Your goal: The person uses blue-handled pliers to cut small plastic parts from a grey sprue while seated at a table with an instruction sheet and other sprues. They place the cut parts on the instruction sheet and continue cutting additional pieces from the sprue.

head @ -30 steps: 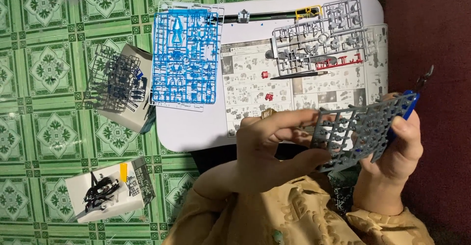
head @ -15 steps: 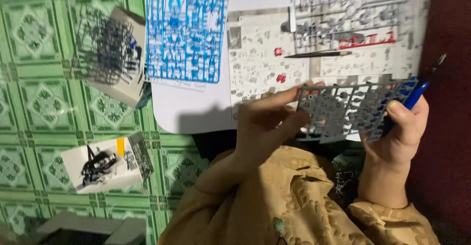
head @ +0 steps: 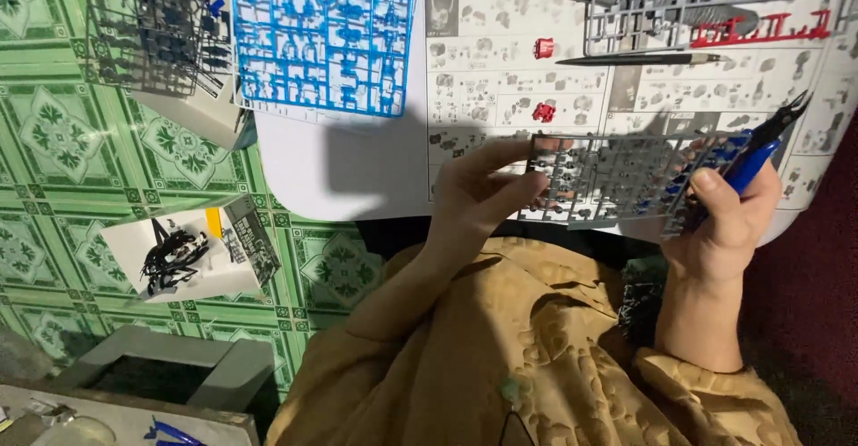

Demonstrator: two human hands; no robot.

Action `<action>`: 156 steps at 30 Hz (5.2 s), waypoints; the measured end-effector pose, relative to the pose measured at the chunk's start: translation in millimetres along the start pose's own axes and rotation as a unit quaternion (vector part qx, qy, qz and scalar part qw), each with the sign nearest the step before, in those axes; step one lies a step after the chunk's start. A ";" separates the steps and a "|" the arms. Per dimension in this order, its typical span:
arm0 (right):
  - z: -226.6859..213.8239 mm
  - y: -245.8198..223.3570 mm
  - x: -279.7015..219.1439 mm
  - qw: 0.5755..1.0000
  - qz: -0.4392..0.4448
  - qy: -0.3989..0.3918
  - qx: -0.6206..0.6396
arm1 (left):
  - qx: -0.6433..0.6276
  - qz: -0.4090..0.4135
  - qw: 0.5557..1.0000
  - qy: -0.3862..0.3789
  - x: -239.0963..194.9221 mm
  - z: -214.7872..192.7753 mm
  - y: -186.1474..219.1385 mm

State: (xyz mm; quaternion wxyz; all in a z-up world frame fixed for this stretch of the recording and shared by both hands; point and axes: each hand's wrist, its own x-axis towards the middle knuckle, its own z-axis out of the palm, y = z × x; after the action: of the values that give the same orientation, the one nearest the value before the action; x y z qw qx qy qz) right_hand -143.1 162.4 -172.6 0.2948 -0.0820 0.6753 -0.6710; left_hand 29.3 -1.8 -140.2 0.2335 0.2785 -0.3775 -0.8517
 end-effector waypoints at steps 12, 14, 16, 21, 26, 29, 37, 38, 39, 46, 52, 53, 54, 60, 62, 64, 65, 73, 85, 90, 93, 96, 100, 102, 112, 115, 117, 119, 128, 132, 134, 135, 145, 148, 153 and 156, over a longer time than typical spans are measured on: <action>-0.2 5.8 2.7 1.000 0.008 -0.002 -0.007 | -0.012 0.004 1.000 -0.010 5.9 -4.8 -5.0; 0.6 5.2 3.9 1.000 0.004 -0.002 -0.013 | -0.019 0.010 1.000 -0.022 7.8 -5.5 -7.1; 0.2 5.0 3.8 1.000 0.009 -0.002 -0.019 | -0.028 0.015 0.999 -0.002 9.3 -7.1 -13.6; -2.3 8.9 2.5 1.000 0.019 0.023 0.003 | 0.004 -0.003 1.000 -0.005 8.3 -4.8 -6.0; -5.7 13.6 0.3 1.000 0.014 0.019 -0.003 | -0.023 0.010 1.000 0.012 6.4 -8.3 -16.2; -5.2 16.0 -1.9 1.000 0.001 0.020 -0.009 | 0.031 -0.010 0.999 0.015 4.6 -7.9 -11.2; -3.9 18.5 -7.6 1.000 0.017 0.007 -0.009 | 0.082 -0.005 0.996 0.016 1.7 -7.0 -2.6; -3.2 18.4 -7.9 1.000 0.018 0.007 -0.009 | 0.083 -0.005 0.996 0.017 1.3 -8.2 -6.8; -2.5 18.1 -7.9 1.000 0.017 0.007 -0.014 | 0.018 0.007 1.000 0.012 1.1 -9.4 -11.1; -1.5 16.9 -6.5 1.000 0.024 0.020 0.006 | 0.016 -0.030 0.999 0.023 -0.1 -9.6 -11.9; -2.6 18.3 -6.1 0.999 0.013 0.023 -0.023 | 0.017 0.003 1.000 0.025 3.3 -12.1 -15.2; -1.6 18.0 -6.2 0.999 0.012 0.023 -0.023 | 0.017 0.004 1.000 0.026 3.6 -10.3 -10.2; -0.9 17.8 -6.1 1.000 0.011 0.019 -0.008 | 0.044 -0.011 0.998 0.034 4.1 -8.4 -5.5; -6.4 21.1 -11.6 0.999 -0.011 0.017 -0.045 | 0.029 0.021 0.998 0.048 5.1 -12.7 -17.2; -12.8 23.7 -13.8 0.998 -0.023 0.011 -0.053 | 0.072 0.017 0.995 0.061 6.5 -11.8 -14.6; -24.8 30.2 -15.8 0.995 -0.029 0.011 -0.100 | 0.123 0.033 0.990 0.055 7.1 -11.9 -12.6; -25.2 30.1 -16.4 0.995 -0.029 0.013 -0.099 | 0.124 0.032 0.990 0.053 6.7 -13.3 -12.2; -35.7 36.3 -17.4 0.994 -0.024 -0.008 -0.109 | 0.209 0.010 0.978 0.020 5.1 -19.5 -7.5; -35.8 34.6 -14.9 0.991 -0.019 -0.018 -0.130 | 0.266 0.012 0.964 -0.008 10.1 -17.5 -5.3; -40.3 36.7 -14.5 0.990 -0.016 -0.016 -0.138 | 0.289 0.017 0.957 -0.015 10.7 -20.2 -8.5; -37.3 34.3 -14.4 0.989 -0.008 -0.023 -0.143 | 0.309 0.023 0.951 -0.007 11.1 -16.7 -8.7; -35.8 33.5 -12.3 0.990 -0.018 -0.033 -0.138 | 0.302 0.019 0.953 0.003 11.6 -18.6 -14.2; -38.9 36.3 -10.7 0.987 -0.016 -0.031 -0.155 | 0.294 0.034 0.955 0.008 14.5 -22.3 -18.9; -33.1 34.7 -8.5 0.989 -0.011 -0.027 -0.142 | 0.231 0.012 0.973 0.007 16.1 -24.8 -17.5; -17.7 26.5 -4.0 0.996 0.018 -0.013 -0.088 | 0.121 -0.025 0.992 0.038 23.8 -27.2 -5.8; -25.8 23.6 0.8 0.999 0.019 -0.016 -0.041 | 0.200 0.053 0.978 0.024 27.9 -28.7 -4.8; -30.8 18.5 5.6 0.999 0.009 -0.003 -0.031 | 0.318 0.117 0.940 0.026 35.0 -27.6 2.8; -42.3 17.6 8.2 1.000 -0.002 0.011 -0.021 | 0.431 0.178 0.884 0.026 41.1 -28.9 3.3; -66.3 18.1 3.6 0.992 -0.029 0.080 -0.090 | 0.584 0.220 0.778 -0.072 60.4 -41.7 -8.9; -51.6 6.1 3.9 0.996 -0.010 0.059 -0.068 | 0.606 0.225 0.759 -0.078 64.4 -37.8 -3.3; -52.2 8.6 4.9 0.995 -0.013 0.052 -0.089 | 0.594 0.227 0.767 -0.083 65.7 -36.5 1.0; -49.7 7.7 4.9 0.997 -0.005 0.046 -0.060 | 0.595 0.226 0.766 -0.083 66.0 -35.6 2.1; -20.9 -15.2 -0.6 1.000 0.014 0.026 0.010 | 0.638 0.185 0.747 -0.015 57.3 -39.8 6.0; -16.3 -23.0 -1.4 1.000 0.012 -0.001 0.002 | 0.585 0.230 0.777 0.019 45.7 -45.6 7.7; -11.7 -18.7 -9.9 0.999 0.023 0.029 -0.015 | 0.469 0.145 0.871 0.022 16.2 -25.0 35.8; -1.1 -22.2 -12.9 0.999 0.021 0.012 -0.022 | 0.388 0.101 0.916 0.016 8.4 -26.2 38.6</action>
State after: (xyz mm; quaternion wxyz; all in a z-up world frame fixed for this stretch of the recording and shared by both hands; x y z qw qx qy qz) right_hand -139.6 168.0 -147.8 0.2988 -0.0659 0.6954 -0.6503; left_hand 47.5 -43.7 -127.6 0.1980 0.3207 -0.7008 -0.6057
